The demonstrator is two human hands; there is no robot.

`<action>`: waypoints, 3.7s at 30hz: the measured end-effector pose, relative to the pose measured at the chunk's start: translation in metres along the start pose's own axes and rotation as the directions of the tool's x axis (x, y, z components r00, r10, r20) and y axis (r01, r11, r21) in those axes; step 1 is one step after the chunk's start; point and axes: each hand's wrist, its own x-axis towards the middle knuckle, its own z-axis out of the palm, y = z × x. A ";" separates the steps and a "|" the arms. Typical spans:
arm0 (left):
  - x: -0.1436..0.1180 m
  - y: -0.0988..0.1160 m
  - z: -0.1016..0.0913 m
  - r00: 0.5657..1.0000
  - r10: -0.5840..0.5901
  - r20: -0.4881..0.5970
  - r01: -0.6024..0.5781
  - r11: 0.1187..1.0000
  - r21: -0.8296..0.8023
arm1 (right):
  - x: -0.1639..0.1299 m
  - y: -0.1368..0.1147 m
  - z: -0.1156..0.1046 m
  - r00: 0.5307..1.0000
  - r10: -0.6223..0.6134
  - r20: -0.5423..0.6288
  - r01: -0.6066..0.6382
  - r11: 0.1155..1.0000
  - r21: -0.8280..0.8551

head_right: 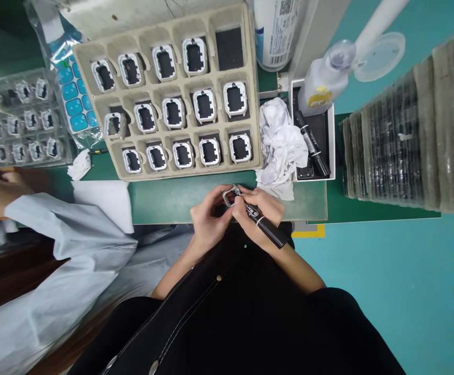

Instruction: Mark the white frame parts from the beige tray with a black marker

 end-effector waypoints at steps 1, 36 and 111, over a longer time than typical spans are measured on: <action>0.000 0.001 0.000 1.000 0.008 0.002 -0.008 1.000 0.010 | 0.000 0.000 0.000 1.000 0.001 -0.004 -0.001 1.000 0.007; 0.001 0.002 -0.001 0.991 0.137 0.008 -0.137 0.985 0.107 | -0.005 0.000 0.003 0.988 -0.142 -0.052 0.135 0.984 -0.116; 0.288 0.035 -0.031 0.894 0.411 0.181 -0.448 0.786 0.426 | -0.026 0.035 0.005 0.932 0.255 -0.257 -0.154 0.922 0.355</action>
